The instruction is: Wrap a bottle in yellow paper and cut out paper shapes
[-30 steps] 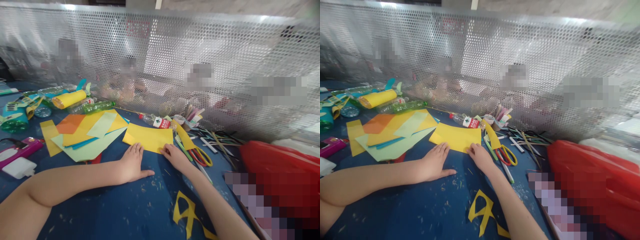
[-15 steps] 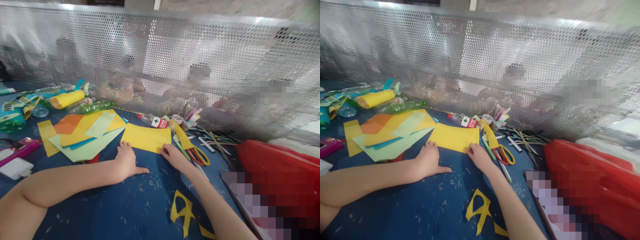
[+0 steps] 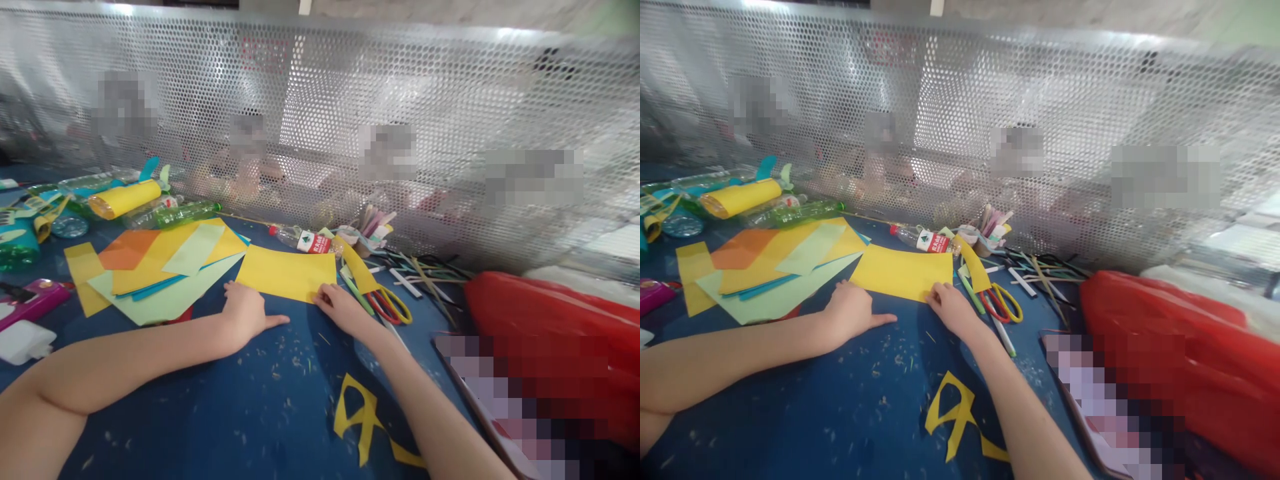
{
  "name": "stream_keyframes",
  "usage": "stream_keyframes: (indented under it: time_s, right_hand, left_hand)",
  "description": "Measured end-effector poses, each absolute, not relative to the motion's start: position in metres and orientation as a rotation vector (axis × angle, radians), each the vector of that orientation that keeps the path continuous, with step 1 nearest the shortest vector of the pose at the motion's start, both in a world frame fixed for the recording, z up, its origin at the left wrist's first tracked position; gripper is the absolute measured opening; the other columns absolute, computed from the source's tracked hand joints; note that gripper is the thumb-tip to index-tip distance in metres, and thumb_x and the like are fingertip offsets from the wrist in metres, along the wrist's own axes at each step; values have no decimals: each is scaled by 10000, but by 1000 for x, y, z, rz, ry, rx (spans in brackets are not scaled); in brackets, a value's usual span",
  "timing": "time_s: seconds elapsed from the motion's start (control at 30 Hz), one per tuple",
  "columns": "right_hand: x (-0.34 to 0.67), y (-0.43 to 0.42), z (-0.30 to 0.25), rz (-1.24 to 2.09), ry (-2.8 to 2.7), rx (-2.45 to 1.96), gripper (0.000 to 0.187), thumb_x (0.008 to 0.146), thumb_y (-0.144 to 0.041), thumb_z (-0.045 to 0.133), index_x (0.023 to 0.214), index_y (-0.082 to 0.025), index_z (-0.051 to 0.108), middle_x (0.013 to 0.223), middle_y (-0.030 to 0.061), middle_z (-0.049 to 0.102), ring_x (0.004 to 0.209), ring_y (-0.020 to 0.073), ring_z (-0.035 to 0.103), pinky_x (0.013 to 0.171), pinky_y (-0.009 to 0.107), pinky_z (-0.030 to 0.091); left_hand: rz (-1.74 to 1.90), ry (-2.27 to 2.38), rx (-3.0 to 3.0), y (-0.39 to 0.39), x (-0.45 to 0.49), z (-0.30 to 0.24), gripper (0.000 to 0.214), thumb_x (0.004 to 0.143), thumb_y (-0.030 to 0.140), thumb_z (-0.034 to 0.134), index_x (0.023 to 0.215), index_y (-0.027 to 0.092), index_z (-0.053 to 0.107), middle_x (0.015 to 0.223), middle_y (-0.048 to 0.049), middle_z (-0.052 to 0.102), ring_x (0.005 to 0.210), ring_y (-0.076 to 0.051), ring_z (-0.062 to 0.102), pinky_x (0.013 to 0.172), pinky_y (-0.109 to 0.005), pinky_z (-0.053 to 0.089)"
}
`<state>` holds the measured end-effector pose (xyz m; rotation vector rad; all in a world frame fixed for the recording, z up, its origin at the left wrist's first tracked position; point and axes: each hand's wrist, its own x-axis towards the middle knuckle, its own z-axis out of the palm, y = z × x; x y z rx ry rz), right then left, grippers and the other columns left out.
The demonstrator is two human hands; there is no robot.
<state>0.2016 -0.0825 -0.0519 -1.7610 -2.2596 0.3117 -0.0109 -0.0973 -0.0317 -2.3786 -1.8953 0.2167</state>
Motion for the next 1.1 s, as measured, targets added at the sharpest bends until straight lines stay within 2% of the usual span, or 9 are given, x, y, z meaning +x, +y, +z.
stream_keyframes:
  time_s: [0.13,0.33,0.5,0.63,0.73,0.8,0.87,1.0,1.1]
  right_hand:
    - [203,-82,-54,325,-2242,-1732,162,865,-215,505,706,-198,478,722,13,525,681,151,528,634,238,381]
    - [206,-81,-55,336,-2223,-1709,149,851,-220,526,707,-195,496,697,-4,529,646,132,511,601,222,372]
    - [209,-78,-58,338,-2189,-1696,75,825,-259,565,825,-185,554,721,-5,558,630,130,529,603,227,402]
    - [208,-79,-59,147,-2174,-1657,335,782,-238,599,1111,-178,569,1013,84,590,906,192,575,841,313,431]
    - [205,-83,-56,4,-2270,-1650,442,799,-210,560,1239,-189,528,1193,108,569,1112,242,502,969,370,359]
    - [203,-86,-53,12,-2319,-1683,432,848,-247,509,1277,-192,501,1236,100,568,1139,248,494,970,376,358]
    - [200,-88,-51,7,-2311,-1750,440,875,-344,490,1284,-179,496,1230,114,573,1132,268,504,944,391,378]
    - [196,-87,-52,49,-2219,-1864,549,811,-443,582,1264,-141,515,1153,156,587,1035,293,564,863,388,426]
    - [194,-84,-51,193,-2143,-1834,439,764,-348,654,1143,-132,600,1047,137,618,922,252,610,814,338,448]
  left_hand:
    - [203,-1960,-2482,-90,-16,-22,911,734,810,226,672,46,717,599,-214,615,653,-367,627,580,-404,439]
    - [134,-1947,-2433,-84,-19,-21,733,841,652,317,677,46,697,647,-204,619,682,-353,619,573,-378,425]
    - [-113,-1694,-2343,-74,-18,-26,508,875,458,430,1006,5,618,815,-210,605,731,-304,597,582,-337,421]
    - [-238,-1491,-2374,-66,-19,-32,513,857,401,479,1257,79,482,1034,-221,554,845,-317,582,601,-343,445]
    - [-376,-1329,-2464,-57,-24,-40,500,830,384,520,1265,136,503,1235,-224,479,1097,-368,494,821,-436,436]
    - [-483,-1273,-2486,-51,-28,-48,475,812,382,541,1224,146,546,1333,-212,421,1246,-408,355,971,-527,315]
    - [-544,-1252,-2522,-45,-31,-55,457,813,385,531,1204,149,564,1376,-201,389,1298,-421,276,1005,-567,252]
    - [-636,-1277,-2605,-38,-31,-66,496,837,408,482,1222,100,532,1338,-224,423,1264,-388,349,997,-517,312]
    - [-893,-1283,-2700,-39,-28,-68,583,849,408,467,1339,102,391,1357,-205,407,1254,-336,382,1030,-481,304]
